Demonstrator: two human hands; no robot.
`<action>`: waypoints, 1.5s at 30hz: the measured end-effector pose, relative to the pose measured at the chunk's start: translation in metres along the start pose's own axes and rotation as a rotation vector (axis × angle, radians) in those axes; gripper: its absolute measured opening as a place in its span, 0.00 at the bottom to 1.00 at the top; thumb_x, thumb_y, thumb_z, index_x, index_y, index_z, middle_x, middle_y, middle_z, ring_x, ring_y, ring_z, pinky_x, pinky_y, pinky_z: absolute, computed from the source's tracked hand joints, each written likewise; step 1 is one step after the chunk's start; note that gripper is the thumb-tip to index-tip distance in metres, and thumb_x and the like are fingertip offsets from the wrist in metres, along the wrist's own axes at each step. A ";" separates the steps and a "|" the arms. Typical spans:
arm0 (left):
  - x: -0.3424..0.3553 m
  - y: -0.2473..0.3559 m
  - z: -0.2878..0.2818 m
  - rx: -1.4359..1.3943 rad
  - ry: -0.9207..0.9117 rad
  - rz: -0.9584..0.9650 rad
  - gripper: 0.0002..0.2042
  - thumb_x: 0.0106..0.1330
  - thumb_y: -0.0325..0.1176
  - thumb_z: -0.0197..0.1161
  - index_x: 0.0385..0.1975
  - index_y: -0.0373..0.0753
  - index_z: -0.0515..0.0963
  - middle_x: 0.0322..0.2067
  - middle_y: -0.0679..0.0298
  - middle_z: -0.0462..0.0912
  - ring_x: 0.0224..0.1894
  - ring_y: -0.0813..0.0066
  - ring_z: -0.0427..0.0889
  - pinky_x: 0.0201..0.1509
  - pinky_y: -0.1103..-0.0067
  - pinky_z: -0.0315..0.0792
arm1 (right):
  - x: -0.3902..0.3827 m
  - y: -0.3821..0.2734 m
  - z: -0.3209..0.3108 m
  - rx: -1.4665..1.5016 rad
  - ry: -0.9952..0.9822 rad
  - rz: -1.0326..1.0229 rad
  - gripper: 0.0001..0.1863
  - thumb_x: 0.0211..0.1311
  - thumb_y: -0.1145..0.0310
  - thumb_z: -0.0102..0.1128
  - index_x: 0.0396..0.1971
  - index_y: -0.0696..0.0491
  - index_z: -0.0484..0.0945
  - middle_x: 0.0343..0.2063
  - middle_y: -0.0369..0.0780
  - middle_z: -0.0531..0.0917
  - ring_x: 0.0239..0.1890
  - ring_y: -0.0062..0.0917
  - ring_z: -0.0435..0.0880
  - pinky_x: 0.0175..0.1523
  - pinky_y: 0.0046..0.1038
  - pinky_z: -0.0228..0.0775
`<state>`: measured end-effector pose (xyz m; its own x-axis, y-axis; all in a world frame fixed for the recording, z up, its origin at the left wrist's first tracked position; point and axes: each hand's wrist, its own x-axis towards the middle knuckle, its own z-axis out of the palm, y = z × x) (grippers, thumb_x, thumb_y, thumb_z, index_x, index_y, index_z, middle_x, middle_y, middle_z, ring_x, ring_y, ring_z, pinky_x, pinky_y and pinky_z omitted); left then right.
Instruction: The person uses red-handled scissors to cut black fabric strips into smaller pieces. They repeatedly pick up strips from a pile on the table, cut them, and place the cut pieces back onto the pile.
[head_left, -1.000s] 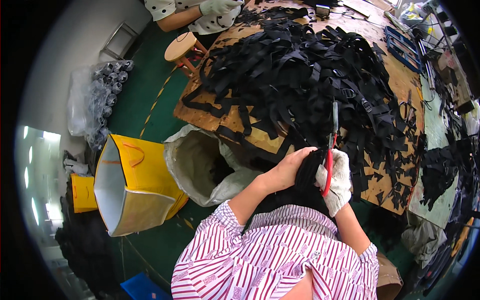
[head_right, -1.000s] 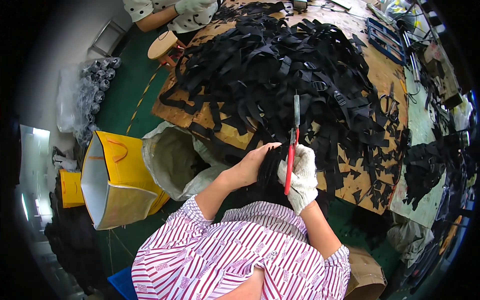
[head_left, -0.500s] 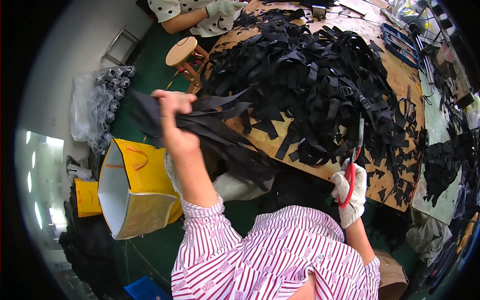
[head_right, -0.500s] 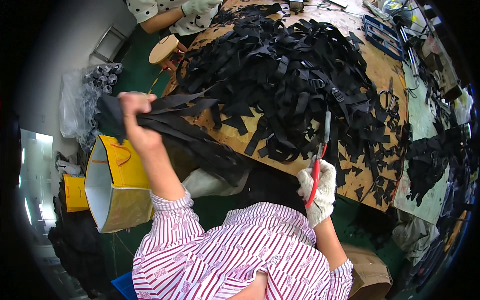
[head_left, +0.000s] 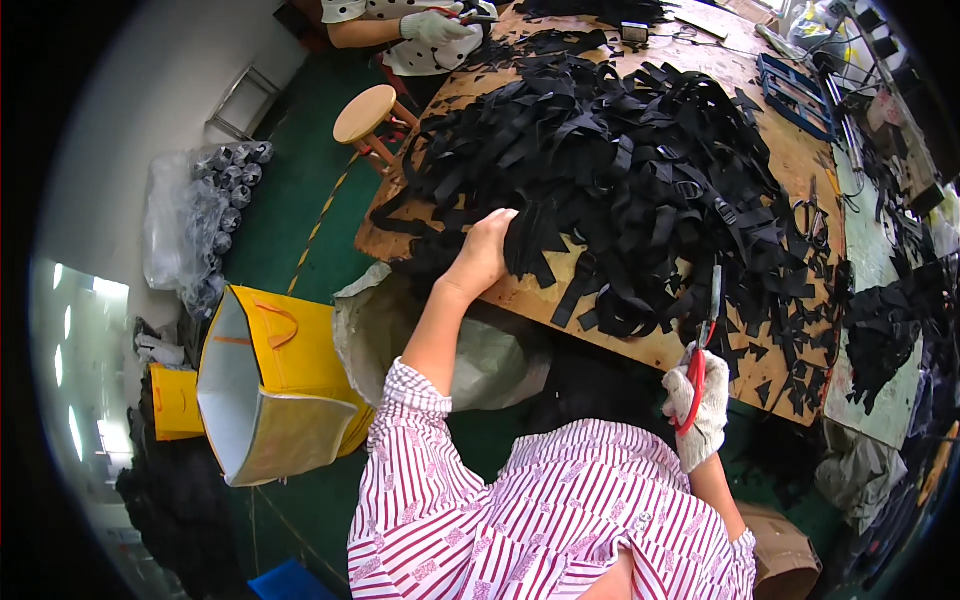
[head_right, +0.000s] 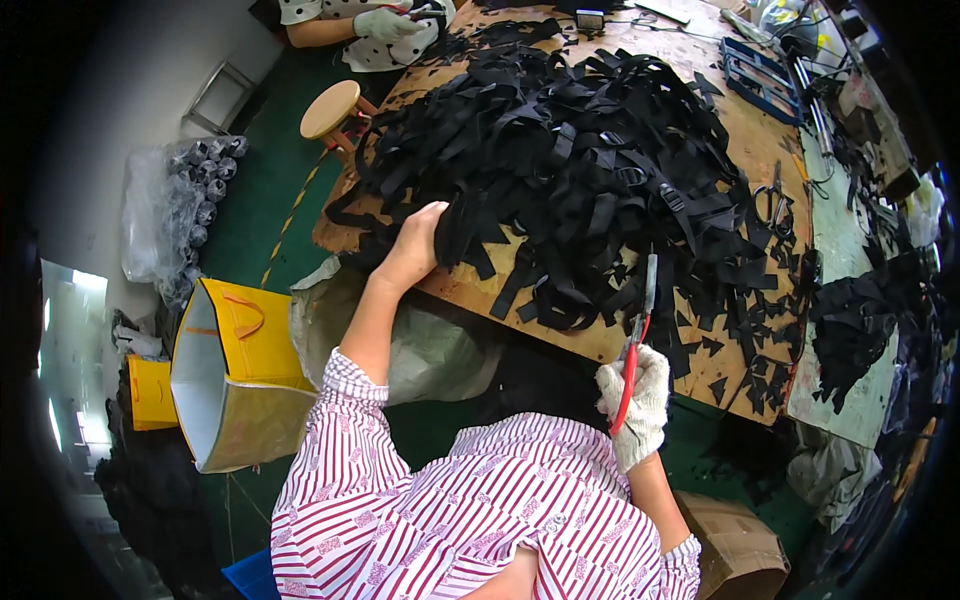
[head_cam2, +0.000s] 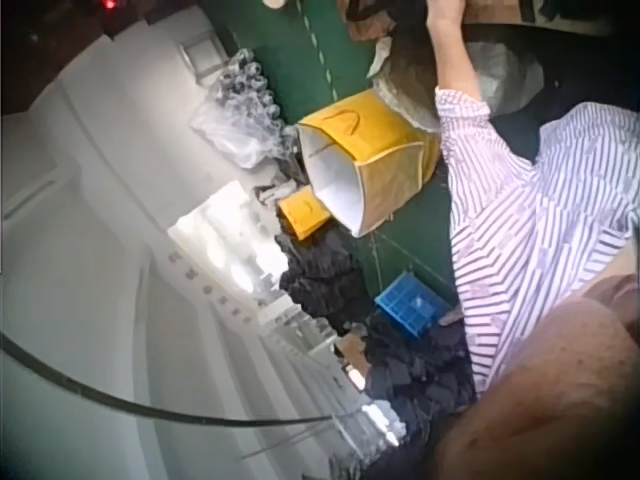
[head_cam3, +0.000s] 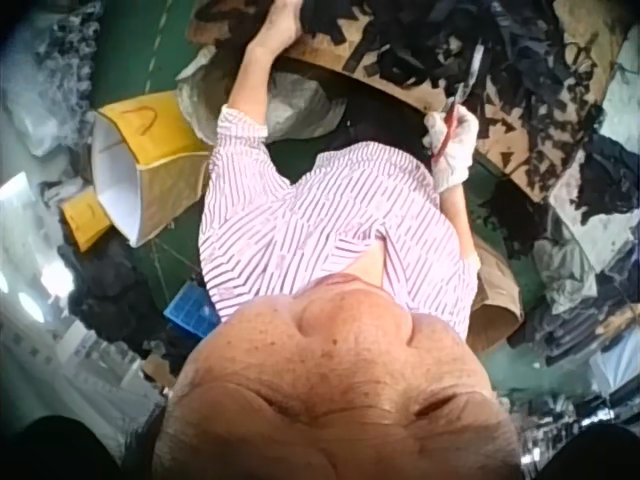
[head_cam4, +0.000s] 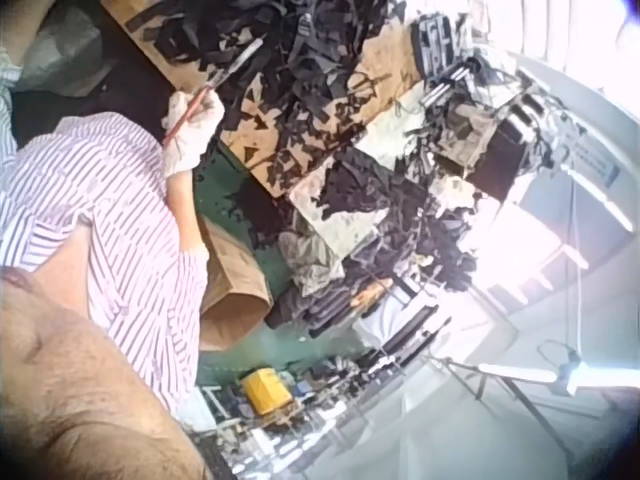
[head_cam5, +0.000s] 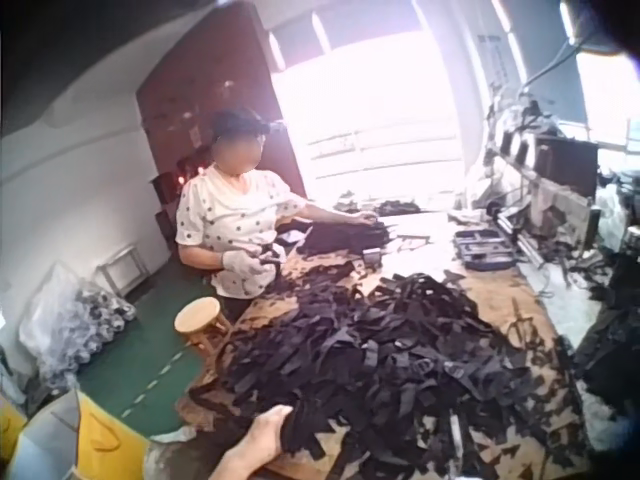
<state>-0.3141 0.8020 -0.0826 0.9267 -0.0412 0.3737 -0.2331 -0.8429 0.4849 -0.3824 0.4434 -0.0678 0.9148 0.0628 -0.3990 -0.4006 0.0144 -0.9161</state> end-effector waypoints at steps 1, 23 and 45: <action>0.003 -0.003 0.008 0.003 -0.071 -0.073 0.18 0.49 0.24 0.62 0.42 0.27 0.72 0.42 0.45 0.76 0.46 0.48 0.75 0.50 0.70 0.71 | 0.001 0.002 -0.002 -0.010 -0.001 0.013 0.23 0.50 0.76 0.62 0.46 0.55 0.63 0.28 0.35 0.71 0.18 0.15 0.71 0.18 0.15 0.67; -0.010 0.050 0.005 -1.209 -0.207 -0.311 0.24 0.56 0.39 0.65 0.52 0.39 0.70 0.38 0.68 0.76 0.25 0.90 0.66 0.24 0.92 0.57 | 0.004 0.000 0.003 0.007 -0.042 0.011 0.25 0.52 0.73 0.64 0.47 0.56 0.61 0.26 0.36 0.73 0.19 0.14 0.71 0.22 0.16 0.68; -0.015 0.057 0.007 0.167 -0.440 0.199 0.16 0.51 0.21 0.57 0.42 0.35 0.74 0.51 0.56 0.73 0.46 0.61 0.77 0.47 0.73 0.68 | 0.039 -0.034 0.025 -0.036 -0.090 0.047 0.21 0.52 0.72 0.60 0.45 0.56 0.63 0.26 0.36 0.72 0.13 0.16 0.70 0.16 0.16 0.64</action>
<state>-0.3392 0.7503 -0.0663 0.9140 -0.4012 0.0601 -0.4004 -0.8685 0.2922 -0.3339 0.4707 -0.0513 0.8862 0.1518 -0.4378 -0.4392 -0.0263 -0.8980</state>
